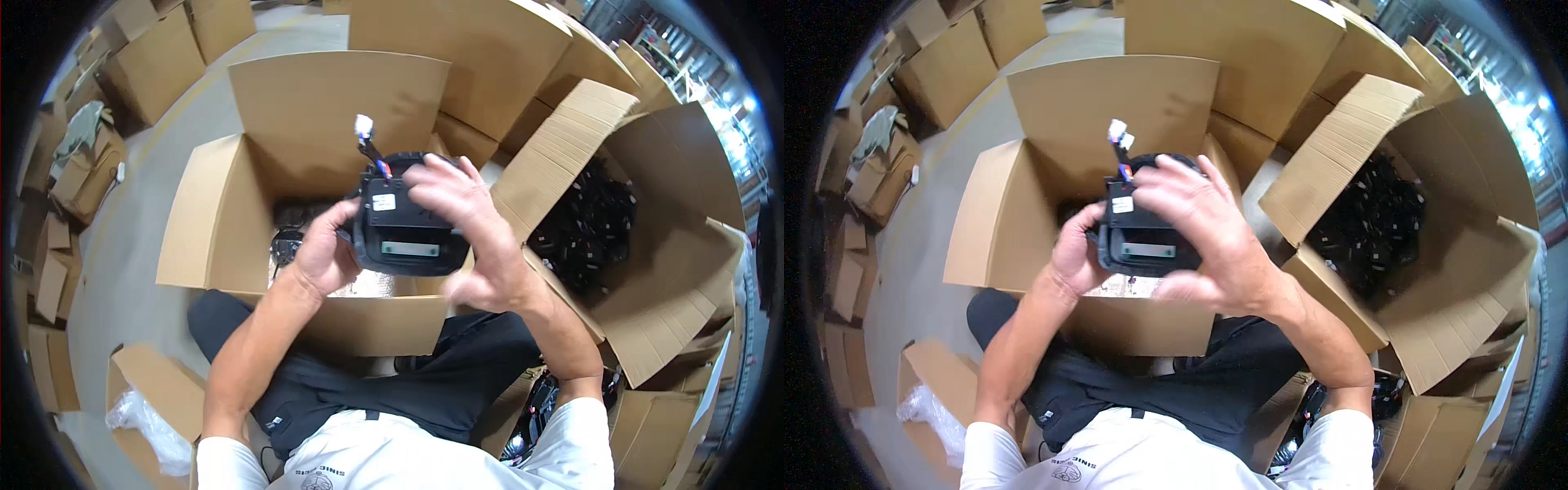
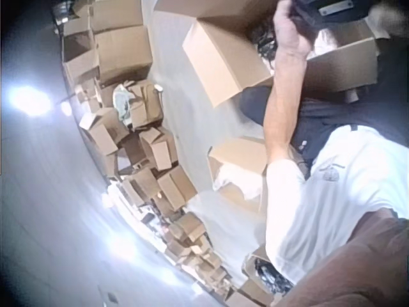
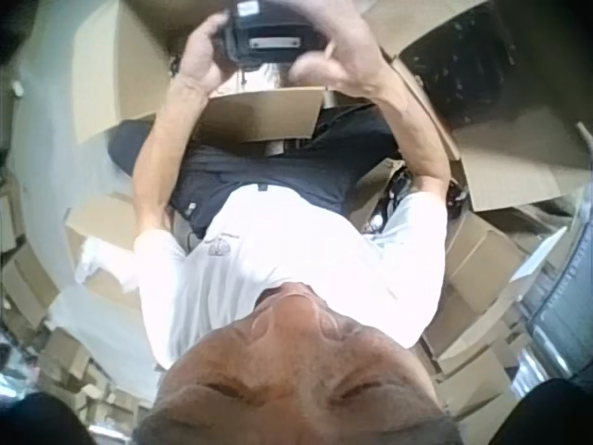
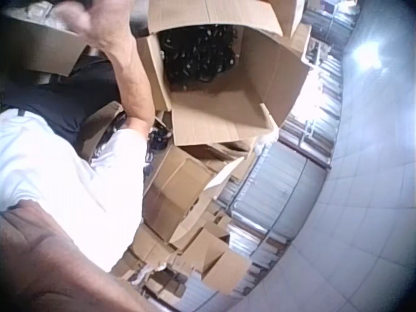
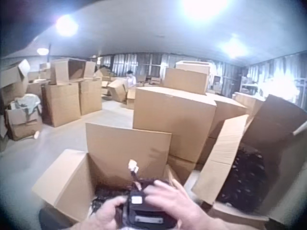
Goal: The person packs electronic dashboard components by hand, taking them from one cardboard box and placing them into another cardboard box with bubble wrap.
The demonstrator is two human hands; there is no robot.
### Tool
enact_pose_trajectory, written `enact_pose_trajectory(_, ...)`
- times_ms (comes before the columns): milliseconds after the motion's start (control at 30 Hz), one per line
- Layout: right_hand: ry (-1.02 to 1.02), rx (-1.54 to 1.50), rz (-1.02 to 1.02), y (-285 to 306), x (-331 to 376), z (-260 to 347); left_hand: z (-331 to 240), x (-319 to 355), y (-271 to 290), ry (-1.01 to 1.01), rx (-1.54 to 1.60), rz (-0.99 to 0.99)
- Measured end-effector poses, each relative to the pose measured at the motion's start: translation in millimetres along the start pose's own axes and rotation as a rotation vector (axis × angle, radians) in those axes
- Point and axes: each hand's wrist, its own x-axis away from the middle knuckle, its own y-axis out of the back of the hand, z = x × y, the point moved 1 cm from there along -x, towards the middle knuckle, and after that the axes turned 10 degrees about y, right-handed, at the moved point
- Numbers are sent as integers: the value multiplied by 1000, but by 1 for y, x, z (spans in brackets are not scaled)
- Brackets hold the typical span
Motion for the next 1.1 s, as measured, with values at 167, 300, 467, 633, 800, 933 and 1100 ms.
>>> enact_pose_trajectory(167,203,352,17,-42,-28,-22,-52,33,8,-50,-164,-54)
enact_pose_trajectory(300,-79,146,-153,-64,-58,-44,-96,34,33,-148,-374,-324)
enact_pose_trajectory(467,-866,-150,-309,-134,-41,-154,-128,16,111,-322,-325,-720)
enact_pose_trajectory(633,-1422,-28,366,-280,99,-262,-128,9,104,-367,-399,-714)
enact_pose_trajectory(800,-1549,163,564,-346,182,-310,-131,12,93,-424,-336,-678)
enact_pose_trajectory(933,-1756,-293,-72,-355,232,-318,-128,6,89,-416,-285,-602)
enact_pose_trajectory(1100,-1363,-179,208,-369,238,-307,-125,7,95,-381,-291,-595)
